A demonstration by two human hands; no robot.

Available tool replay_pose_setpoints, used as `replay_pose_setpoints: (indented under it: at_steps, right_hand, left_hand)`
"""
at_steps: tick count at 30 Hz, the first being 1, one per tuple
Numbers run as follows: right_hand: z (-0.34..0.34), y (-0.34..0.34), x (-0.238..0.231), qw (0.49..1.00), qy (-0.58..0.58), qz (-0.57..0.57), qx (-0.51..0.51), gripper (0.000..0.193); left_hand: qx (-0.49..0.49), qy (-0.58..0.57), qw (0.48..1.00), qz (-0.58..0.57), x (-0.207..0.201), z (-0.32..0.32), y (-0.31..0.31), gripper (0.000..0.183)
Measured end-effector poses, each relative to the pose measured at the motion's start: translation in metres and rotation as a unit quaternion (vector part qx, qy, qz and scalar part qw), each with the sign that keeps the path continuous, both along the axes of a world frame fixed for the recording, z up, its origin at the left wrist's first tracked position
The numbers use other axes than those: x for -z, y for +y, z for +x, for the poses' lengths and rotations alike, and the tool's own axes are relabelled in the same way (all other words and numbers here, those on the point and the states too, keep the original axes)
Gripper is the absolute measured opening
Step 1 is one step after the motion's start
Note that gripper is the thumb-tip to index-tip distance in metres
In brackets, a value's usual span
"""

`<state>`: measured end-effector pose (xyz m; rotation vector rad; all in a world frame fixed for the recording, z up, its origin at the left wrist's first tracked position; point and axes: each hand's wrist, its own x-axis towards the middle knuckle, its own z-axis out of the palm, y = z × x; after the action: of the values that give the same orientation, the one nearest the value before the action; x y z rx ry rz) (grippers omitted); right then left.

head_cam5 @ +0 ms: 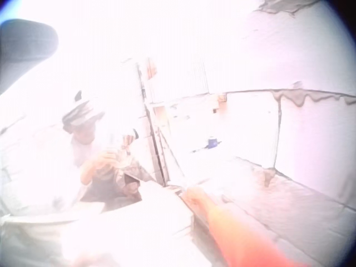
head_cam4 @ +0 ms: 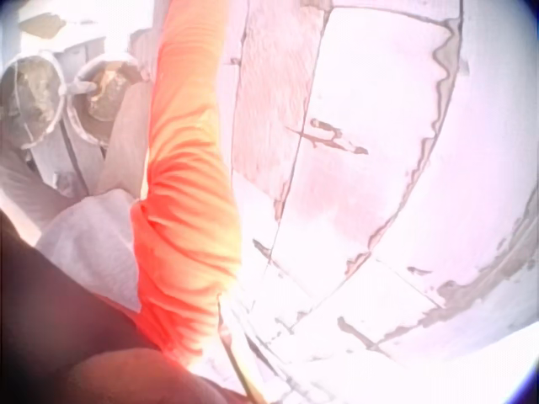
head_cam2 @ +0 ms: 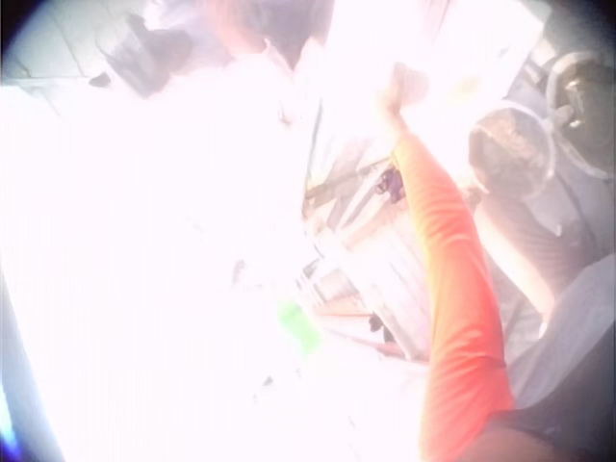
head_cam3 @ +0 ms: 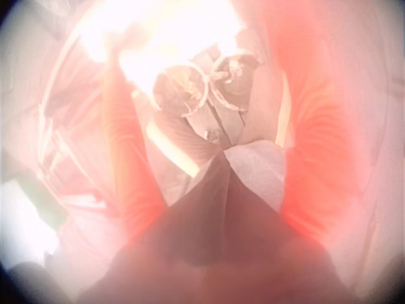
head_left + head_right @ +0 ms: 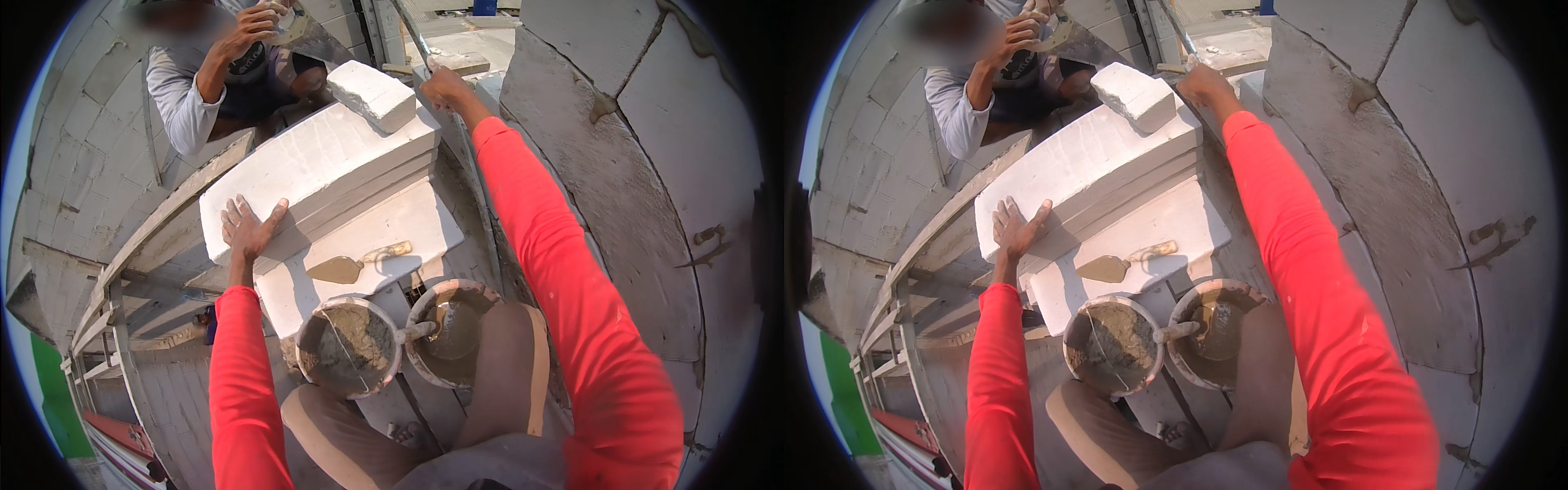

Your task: The person applies mortar to the joints between white foam blocks on a curved wall using a trowel. They repeatedly scoop mortar from a bucket and spread it into the gaps between the blocks.

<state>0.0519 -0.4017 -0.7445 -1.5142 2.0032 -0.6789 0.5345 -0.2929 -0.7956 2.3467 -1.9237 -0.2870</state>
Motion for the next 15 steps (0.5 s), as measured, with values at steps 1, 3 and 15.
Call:
replay_pose_setpoints:
  at_steps: [1, 3, 15]
  right_hand:
    - [0.003, -0.006, -0.002, 1.000, 0.023, 0.015, 0.008, 0.048]
    - [0.002, -0.004, 0.005, 0.998, 0.052, 0.011, 0.019, 0.041]
    - [-0.013, -0.042, 0.025, 0.991, 0.119, 0.030, -0.052, 0.038]
  left_hand:
    - [0.001, 0.004, 1.000, -0.002, 0.001, 0.000, 0.000, 0.145]
    - [0.003, 0.002, 1.000, -0.001, 0.003, 0.000, 0.000, 0.145]
    - [0.004, 0.004, 1.000, -0.006, 0.001, -0.001, -0.001, 0.146]
